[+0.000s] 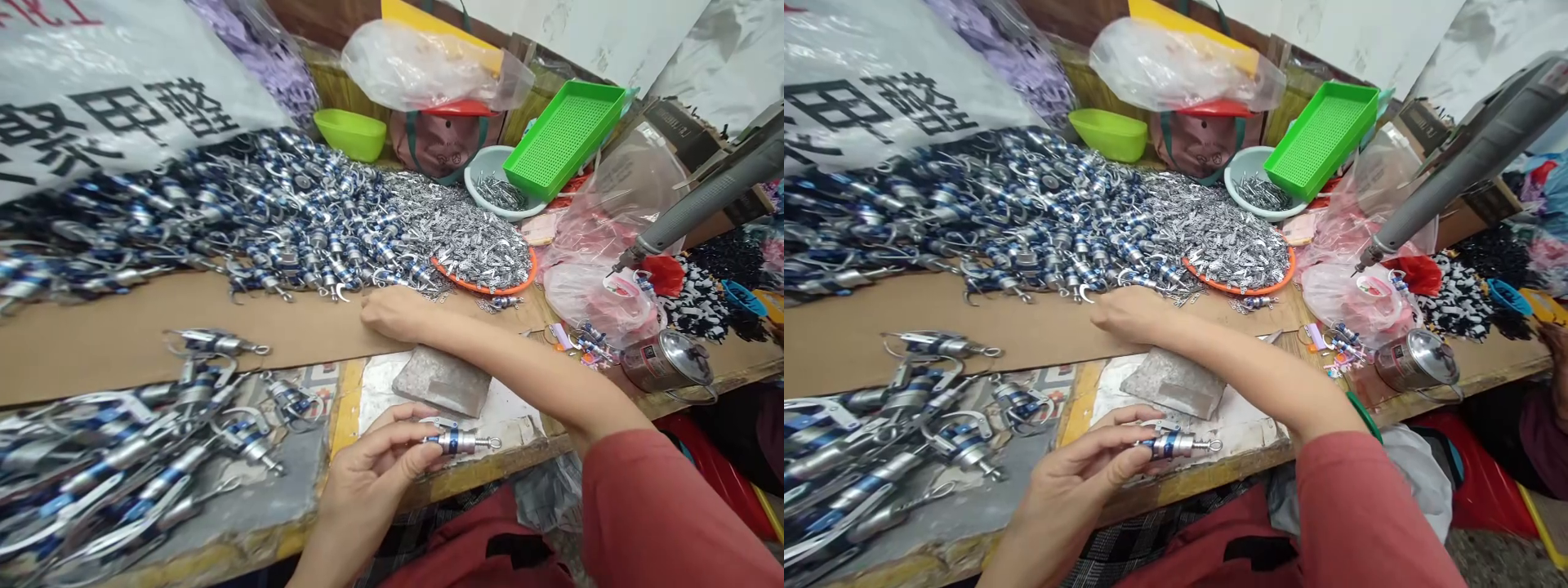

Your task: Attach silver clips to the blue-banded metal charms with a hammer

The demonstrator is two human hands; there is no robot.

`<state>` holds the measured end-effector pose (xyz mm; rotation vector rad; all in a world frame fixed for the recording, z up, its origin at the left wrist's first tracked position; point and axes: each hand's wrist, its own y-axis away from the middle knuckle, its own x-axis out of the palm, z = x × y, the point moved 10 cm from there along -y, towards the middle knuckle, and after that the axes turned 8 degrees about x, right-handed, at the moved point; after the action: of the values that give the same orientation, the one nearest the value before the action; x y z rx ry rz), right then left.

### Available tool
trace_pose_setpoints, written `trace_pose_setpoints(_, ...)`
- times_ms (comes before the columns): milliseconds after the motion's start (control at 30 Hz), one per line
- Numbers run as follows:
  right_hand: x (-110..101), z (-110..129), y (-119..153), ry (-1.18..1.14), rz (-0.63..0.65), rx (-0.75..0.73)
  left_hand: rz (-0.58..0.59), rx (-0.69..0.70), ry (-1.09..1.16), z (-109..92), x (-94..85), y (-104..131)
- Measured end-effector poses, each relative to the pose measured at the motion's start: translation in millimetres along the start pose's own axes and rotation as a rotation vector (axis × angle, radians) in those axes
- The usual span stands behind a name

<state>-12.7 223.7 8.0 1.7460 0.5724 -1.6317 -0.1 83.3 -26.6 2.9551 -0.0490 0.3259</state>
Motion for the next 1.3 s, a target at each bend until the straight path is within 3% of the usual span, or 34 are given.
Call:
trace_pose_setpoints(200,7,-43,49,-0.023,-0.018,-0.017,0.039,0.150,-0.053,-12,5.7,-8)
trace_pose_setpoints(367,-11,-74,73,-0.097,-0.183,0.136,-0.048,0.240,-0.147,-29,4.6,-4)
trace_pose_setpoints(433,-30,-71,99,-0.290,-0.361,0.236,-0.135,0.274,-0.191,-38,0.3,1)
trace_pose_setpoints(500,-44,-66,142,-0.785,-0.608,0.320,-0.218,0.273,-0.160,-41,-3.0,5)
trace_pose_setpoints(533,-41,-57,160,-1.015,-0.653,0.301,-0.243,0.258,-0.124,-40,-3.1,7)
trace_pose_setpoints(600,-29,-35,185,-1.318,-0.646,0.296,-0.258,0.237,-0.058,-38,-0.2,8)
trace_pose_setpoints(667,-19,-19,199,-1.467,-0.647,0.291,-0.248,0.264,-0.054,-40,3.9,9)
trace_pose_setpoints(833,-4,-18,201,-1.655,-0.687,0.278,-0.205,0.382,-0.193,-56,9.7,10)
trace_pose_setpoints(967,-6,-19,207,-1.532,-0.714,0.258,-0.067,0.347,-0.165,-52,16.7,4)
trace_pose_setpoints(1067,-28,-4,224,-1.058,-0.804,0.157,-0.013,0.220,-0.091,-38,16.2,1)
trace_pose_setpoints(1167,-43,24,236,-0.557,-0.830,-0.009,-0.026,0.188,-0.050,-37,13.2,2)
trace_pose_setpoints(1300,-48,32,238,-0.389,-0.808,-0.068,0.014,0.199,-0.146,-45,16.0,0)
